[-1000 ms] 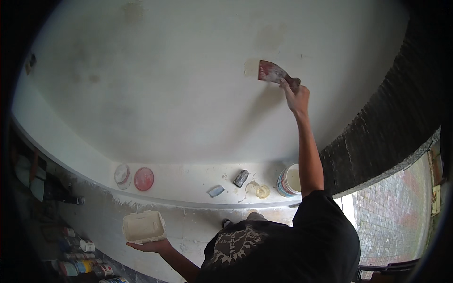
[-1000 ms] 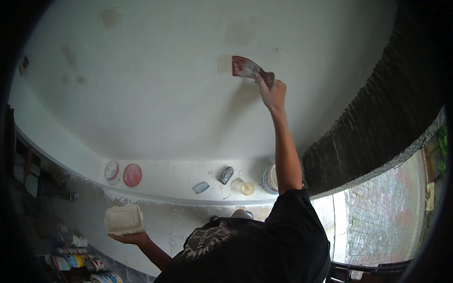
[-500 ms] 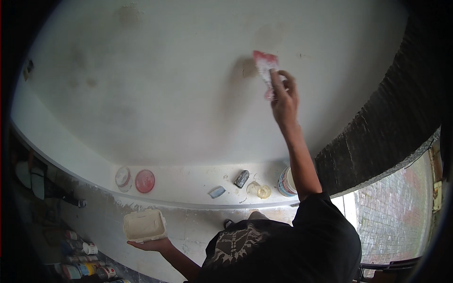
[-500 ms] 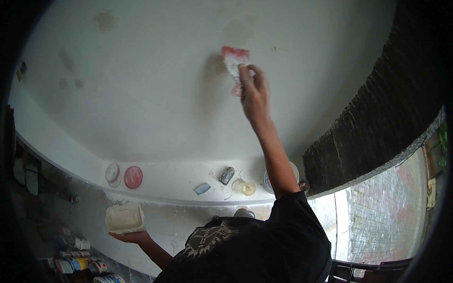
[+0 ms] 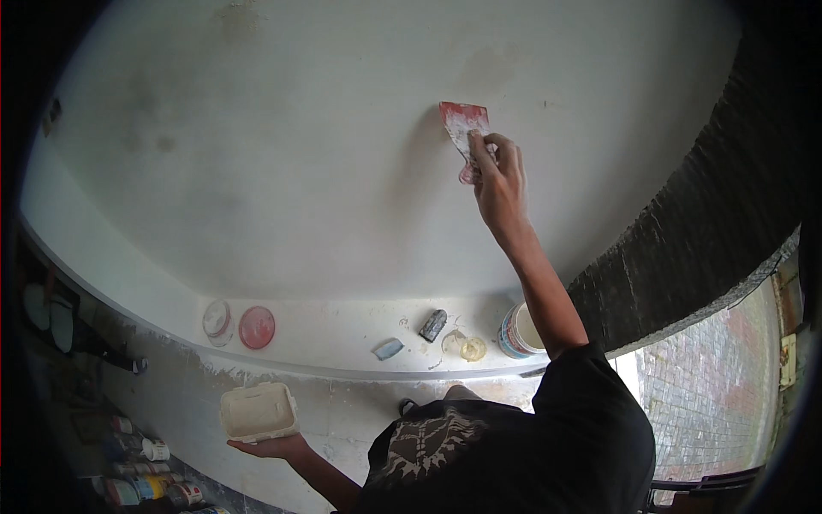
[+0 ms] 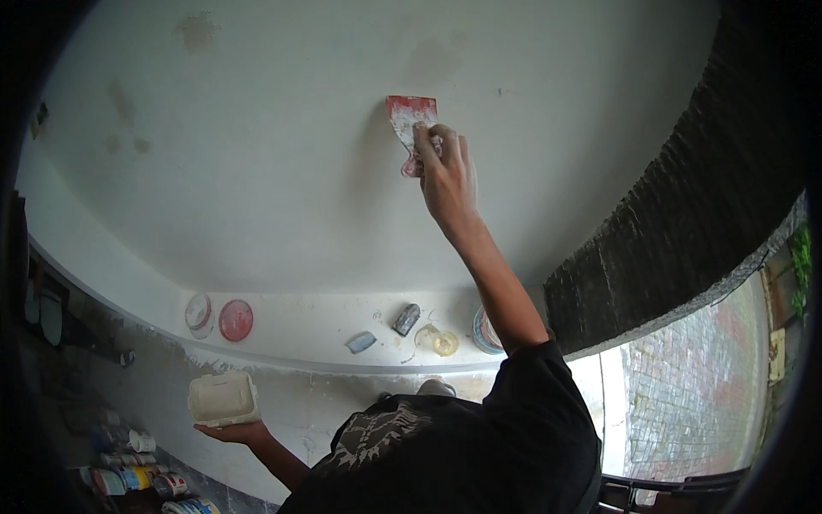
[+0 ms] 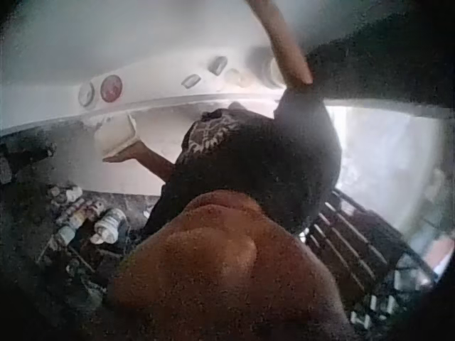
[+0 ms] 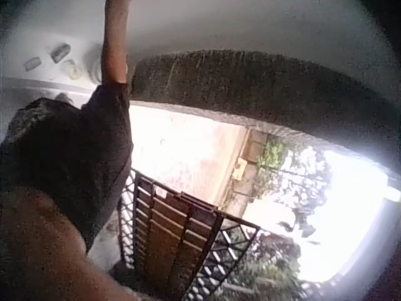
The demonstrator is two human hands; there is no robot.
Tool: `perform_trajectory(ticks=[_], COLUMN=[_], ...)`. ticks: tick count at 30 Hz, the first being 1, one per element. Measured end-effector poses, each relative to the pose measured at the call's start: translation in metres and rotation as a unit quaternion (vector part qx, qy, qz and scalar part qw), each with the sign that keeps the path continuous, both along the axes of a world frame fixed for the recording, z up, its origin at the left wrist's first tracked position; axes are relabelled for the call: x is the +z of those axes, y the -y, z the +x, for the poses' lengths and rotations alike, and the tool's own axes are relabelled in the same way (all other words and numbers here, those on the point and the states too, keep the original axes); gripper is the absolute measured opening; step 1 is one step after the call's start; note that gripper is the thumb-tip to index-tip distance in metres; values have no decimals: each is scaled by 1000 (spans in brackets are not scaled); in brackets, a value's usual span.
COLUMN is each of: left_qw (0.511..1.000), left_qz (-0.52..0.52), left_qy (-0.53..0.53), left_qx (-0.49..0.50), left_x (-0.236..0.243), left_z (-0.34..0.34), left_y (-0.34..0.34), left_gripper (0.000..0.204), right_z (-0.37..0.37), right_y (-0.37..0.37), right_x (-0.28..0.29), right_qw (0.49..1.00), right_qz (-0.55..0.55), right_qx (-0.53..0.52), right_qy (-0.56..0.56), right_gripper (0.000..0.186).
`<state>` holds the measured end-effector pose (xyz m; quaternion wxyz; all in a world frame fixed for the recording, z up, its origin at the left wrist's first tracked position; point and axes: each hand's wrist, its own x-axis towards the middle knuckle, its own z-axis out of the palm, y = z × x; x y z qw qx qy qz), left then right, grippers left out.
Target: The person scoops wall filler from a container onto a putty knife and applies the filler onto spots across the walls.
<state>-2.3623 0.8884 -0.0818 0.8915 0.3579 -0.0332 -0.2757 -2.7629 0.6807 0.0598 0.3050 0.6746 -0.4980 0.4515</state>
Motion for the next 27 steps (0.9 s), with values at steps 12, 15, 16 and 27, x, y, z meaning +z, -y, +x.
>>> perform_trajectory(ticks=[12,15,16,27], left_qw=[1000,1000,1000,1000], left_qz=[3,6,5,5], left_qy=[12,24,18,10], left_qx=[2,-11,-10,-5], left_x=[-9,-6,-5,-11], left_z=[3,1,0,3], left_y=[-13,-14,-14,-20], left_gripper=[68,69,69,69], right_z=[5,-1,-3,-3], right_y=[-23,-10,-5,-10], right_x=[-16,16,18,-4], right_qw=[995,999,999,994], right_qz=[70,4,4,101], right_qx=[39,16,13,-14], right_qy=[60,34,36,-33], right_gripper=[37,37,37,43])
